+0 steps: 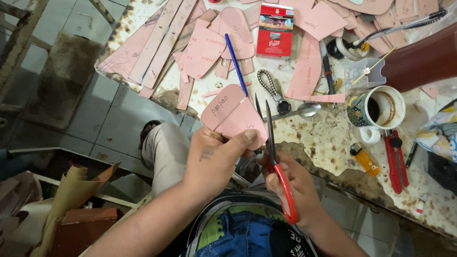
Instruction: The person cuts pink paper shoe pattern pieces with red-handled scissors, trimming along drawn lines while holding each piece. They then write on a pattern piece with a blue pen, sort and stack the cut pattern pieces, and gather a stack of larger patterns at the end.
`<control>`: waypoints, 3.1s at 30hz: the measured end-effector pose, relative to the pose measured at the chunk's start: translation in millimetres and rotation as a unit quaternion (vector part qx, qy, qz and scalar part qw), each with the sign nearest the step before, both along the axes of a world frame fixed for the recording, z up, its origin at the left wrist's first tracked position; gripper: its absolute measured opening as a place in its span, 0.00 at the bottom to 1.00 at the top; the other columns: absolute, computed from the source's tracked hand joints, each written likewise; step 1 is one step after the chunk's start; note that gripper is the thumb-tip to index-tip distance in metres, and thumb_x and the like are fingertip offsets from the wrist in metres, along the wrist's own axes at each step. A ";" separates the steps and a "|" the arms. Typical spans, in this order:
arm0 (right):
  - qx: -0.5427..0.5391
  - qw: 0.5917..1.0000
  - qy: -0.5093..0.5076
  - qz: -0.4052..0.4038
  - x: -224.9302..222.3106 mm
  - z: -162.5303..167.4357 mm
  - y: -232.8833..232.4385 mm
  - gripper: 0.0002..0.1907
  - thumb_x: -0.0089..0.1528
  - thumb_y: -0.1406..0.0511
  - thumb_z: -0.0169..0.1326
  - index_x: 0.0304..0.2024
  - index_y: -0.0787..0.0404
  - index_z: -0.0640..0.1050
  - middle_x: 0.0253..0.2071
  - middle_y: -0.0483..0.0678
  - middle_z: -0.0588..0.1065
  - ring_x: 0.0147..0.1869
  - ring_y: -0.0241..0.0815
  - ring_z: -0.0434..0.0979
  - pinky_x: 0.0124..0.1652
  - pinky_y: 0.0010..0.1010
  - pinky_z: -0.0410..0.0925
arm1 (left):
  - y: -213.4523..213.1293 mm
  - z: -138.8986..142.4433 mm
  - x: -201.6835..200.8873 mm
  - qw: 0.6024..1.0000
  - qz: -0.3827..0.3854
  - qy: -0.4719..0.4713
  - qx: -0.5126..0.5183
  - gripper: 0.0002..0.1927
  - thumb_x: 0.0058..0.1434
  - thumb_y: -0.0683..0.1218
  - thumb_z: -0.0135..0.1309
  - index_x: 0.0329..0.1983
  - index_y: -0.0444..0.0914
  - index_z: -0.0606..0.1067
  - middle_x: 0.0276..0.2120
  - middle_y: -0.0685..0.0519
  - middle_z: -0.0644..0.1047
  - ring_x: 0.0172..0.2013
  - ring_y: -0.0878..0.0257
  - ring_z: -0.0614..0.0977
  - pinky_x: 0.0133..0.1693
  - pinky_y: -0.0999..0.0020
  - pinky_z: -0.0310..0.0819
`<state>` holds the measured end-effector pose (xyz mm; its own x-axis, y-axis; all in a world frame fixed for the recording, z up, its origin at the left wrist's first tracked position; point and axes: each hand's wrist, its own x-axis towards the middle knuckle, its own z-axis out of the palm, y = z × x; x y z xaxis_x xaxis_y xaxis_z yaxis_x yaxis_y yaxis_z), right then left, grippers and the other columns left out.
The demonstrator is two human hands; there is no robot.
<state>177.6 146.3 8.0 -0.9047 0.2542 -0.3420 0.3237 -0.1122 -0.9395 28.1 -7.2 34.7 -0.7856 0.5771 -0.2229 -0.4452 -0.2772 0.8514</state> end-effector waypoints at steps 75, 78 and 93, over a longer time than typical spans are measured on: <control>0.042 0.999 -0.011 0.024 -0.7 9.2 1.4 0.25 0.61 0.54 0.58 0.53 0.64 0.76 0.33 0.39 0.68 0.33 0.29 0.63 0.33 0.22 0.60 | -4.5 -2.8 3.7 0.999 0.009 0.031 0.038 0.09 0.69 0.39 0.54 0.49 0.30 0.79 0.41 0.51 0.83 0.40 0.68 0.83 0.44 0.69 0.80; 0.030 0.999 -0.009 0.025 0.1 7.7 1.6 0.24 0.62 0.54 0.59 0.51 0.66 0.76 0.31 0.40 0.68 0.32 0.30 0.66 0.33 0.23 0.64 | -4.8 -3.9 3.6 0.999 0.006 0.027 0.035 0.09 0.69 0.39 0.54 0.49 0.30 0.79 0.40 0.51 0.83 0.40 0.68 0.83 0.43 0.69 0.81; 0.045 0.995 -0.084 -0.032 6.0 0.9 0.4 0.22 0.59 0.57 0.61 0.48 0.66 0.79 0.23 0.40 0.69 0.23 0.28 0.65 0.22 0.20 0.59 | -3.3 -10.1 2.9 0.999 0.007 -0.004 0.040 0.11 0.69 0.40 0.53 0.50 0.30 0.79 0.40 0.51 0.83 0.38 0.67 0.83 0.42 0.69 0.81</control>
